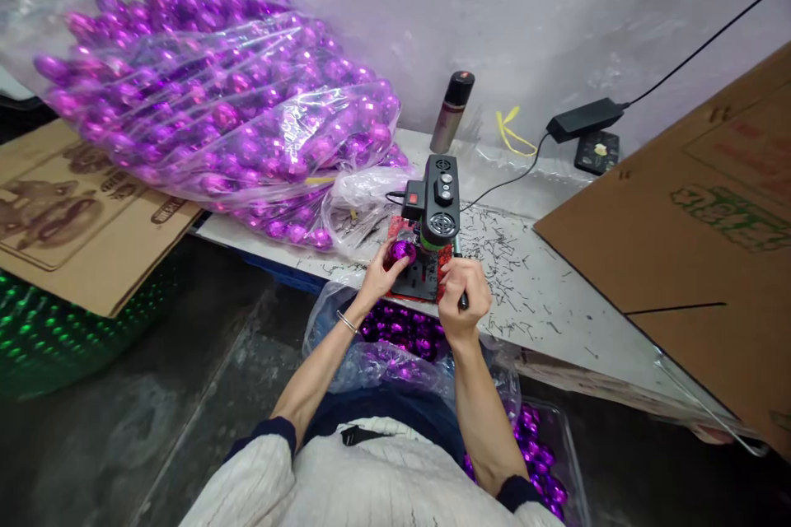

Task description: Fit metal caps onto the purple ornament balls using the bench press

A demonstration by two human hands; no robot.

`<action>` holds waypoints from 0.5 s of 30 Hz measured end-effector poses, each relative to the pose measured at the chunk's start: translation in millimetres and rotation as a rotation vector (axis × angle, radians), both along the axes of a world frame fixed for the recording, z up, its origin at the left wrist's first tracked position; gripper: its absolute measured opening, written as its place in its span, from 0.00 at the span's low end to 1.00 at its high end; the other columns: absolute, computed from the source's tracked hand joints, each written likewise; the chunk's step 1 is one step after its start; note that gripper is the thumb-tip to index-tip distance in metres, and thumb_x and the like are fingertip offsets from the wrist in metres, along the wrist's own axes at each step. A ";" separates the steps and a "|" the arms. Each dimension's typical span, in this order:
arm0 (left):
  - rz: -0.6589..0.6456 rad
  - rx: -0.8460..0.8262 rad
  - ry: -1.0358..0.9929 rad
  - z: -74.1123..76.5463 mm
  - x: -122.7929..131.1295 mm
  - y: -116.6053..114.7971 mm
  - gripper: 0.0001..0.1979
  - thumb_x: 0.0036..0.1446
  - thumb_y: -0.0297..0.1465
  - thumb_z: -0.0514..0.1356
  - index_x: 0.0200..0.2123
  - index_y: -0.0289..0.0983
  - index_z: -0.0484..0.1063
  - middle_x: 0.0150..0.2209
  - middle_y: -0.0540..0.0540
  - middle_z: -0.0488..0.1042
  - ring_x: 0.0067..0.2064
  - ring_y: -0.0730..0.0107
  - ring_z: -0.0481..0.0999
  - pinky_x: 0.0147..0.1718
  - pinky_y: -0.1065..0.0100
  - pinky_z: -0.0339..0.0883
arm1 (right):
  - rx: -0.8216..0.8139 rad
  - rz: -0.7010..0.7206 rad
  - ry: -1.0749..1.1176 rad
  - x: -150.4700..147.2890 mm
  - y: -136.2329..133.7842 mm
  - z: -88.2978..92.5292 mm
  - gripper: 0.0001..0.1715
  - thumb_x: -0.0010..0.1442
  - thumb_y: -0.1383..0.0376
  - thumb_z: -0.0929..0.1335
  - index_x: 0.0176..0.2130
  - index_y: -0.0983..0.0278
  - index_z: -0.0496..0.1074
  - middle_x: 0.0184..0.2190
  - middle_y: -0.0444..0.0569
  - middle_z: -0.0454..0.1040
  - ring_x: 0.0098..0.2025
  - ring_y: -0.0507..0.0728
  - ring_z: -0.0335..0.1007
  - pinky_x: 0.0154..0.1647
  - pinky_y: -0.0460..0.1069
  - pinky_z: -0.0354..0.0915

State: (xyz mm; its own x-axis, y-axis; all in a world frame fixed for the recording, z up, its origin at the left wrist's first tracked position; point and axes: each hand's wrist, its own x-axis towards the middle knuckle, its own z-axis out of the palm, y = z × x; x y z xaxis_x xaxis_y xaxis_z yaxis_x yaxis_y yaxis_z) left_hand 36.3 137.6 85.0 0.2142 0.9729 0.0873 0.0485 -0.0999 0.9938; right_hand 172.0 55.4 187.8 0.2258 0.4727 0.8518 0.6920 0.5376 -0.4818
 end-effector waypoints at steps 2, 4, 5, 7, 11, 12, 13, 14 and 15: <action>0.025 0.023 0.059 -3.6 2.8 -6.1 0.33 0.61 0.42 0.67 0.65 0.35 0.67 0.60 0.37 0.76 0.61 0.55 0.76 0.65 0.53 0.66 | 0.001 -0.006 0.008 -0.1 0.4 2.3 0.16 0.68 0.71 0.61 0.29 0.60 0.65 0.26 0.43 0.71 0.31 0.52 0.71 0.34 0.49 0.65; 0.040 0.060 0.125 -6.3 4.0 -10.2 0.33 0.60 0.43 0.68 0.64 0.36 0.68 0.58 0.37 0.77 0.60 0.53 0.77 0.64 0.52 0.66 | -0.009 -0.012 0.031 -0.2 1.6 6.9 0.16 0.69 0.70 0.61 0.29 0.60 0.65 0.26 0.44 0.71 0.30 0.53 0.71 0.34 0.50 0.65; 0.041 0.086 0.156 -7.5 4.2 -11.5 0.33 0.60 0.44 0.68 0.64 0.36 0.69 0.58 0.37 0.78 0.59 0.53 0.78 0.63 0.51 0.67 | -0.015 -0.015 0.045 -0.2 2.5 10.1 0.16 0.69 0.70 0.61 0.28 0.60 0.65 0.26 0.44 0.71 0.30 0.53 0.71 0.34 0.50 0.65; 0.036 0.156 0.206 -9.5 3.9 -13.0 0.33 0.59 0.44 0.69 0.64 0.37 0.69 0.59 0.37 0.77 0.60 0.51 0.77 0.63 0.50 0.67 | -0.025 -0.023 0.074 -0.2 4.8 17.3 0.16 0.69 0.69 0.61 0.28 0.60 0.65 0.25 0.43 0.70 0.29 0.52 0.70 0.33 0.50 0.65; 0.011 0.343 0.267 -13.7 3.2 -13.1 0.33 0.61 0.45 0.67 0.65 0.39 0.68 0.63 0.36 0.73 0.65 0.50 0.72 0.66 0.47 0.63 | -0.054 -0.054 0.095 0.3 8.9 27.6 0.17 0.71 0.66 0.61 0.28 0.59 0.65 0.24 0.43 0.69 0.28 0.53 0.69 0.33 0.50 0.65; 0.004 0.384 0.282 -14.6 3.3 -12.7 0.32 0.61 0.45 0.67 0.65 0.40 0.68 0.63 0.36 0.73 0.66 0.50 0.71 0.67 0.47 0.62 | -0.066 -0.062 0.093 0.7 9.4 28.2 0.17 0.71 0.65 0.61 0.28 0.59 0.65 0.24 0.44 0.68 0.28 0.53 0.69 0.32 0.51 0.65; -0.002 0.417 0.298 -15.4 3.4 -12.0 0.32 0.62 0.45 0.67 0.65 0.40 0.68 0.63 0.36 0.73 0.66 0.51 0.71 0.67 0.46 0.62 | -0.074 -0.068 0.091 1.0 9.5 28.1 0.18 0.71 0.64 0.61 0.28 0.58 0.65 0.24 0.44 0.68 0.28 0.53 0.69 0.32 0.51 0.65; -0.008 0.442 0.312 -16.1 3.6 -11.2 0.31 0.62 0.45 0.66 0.65 0.41 0.68 0.63 0.36 0.73 0.66 0.51 0.71 0.67 0.46 0.62 | -0.078 -0.070 0.091 1.3 9.4 27.6 0.18 0.71 0.64 0.61 0.28 0.58 0.65 0.24 0.44 0.68 0.28 0.53 0.69 0.32 0.51 0.65; -0.013 0.460 0.322 -16.5 3.8 -10.2 0.31 0.62 0.45 0.66 0.65 0.41 0.68 0.63 0.36 0.73 0.66 0.50 0.71 0.67 0.46 0.61 | -0.079 -0.069 0.090 1.7 9.2 26.8 0.18 0.71 0.64 0.61 0.28 0.59 0.65 0.24 0.44 0.68 0.29 0.53 0.70 0.32 0.51 0.66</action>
State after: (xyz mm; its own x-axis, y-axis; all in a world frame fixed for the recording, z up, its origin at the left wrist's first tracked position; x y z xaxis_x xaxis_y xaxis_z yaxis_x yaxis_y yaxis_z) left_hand 40.1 127.4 68.5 0.3120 0.8471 0.4302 0.3381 -0.5222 0.7830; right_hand 173.6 64.6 214.6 0.3342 0.5178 0.7875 0.6781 0.4482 -0.5825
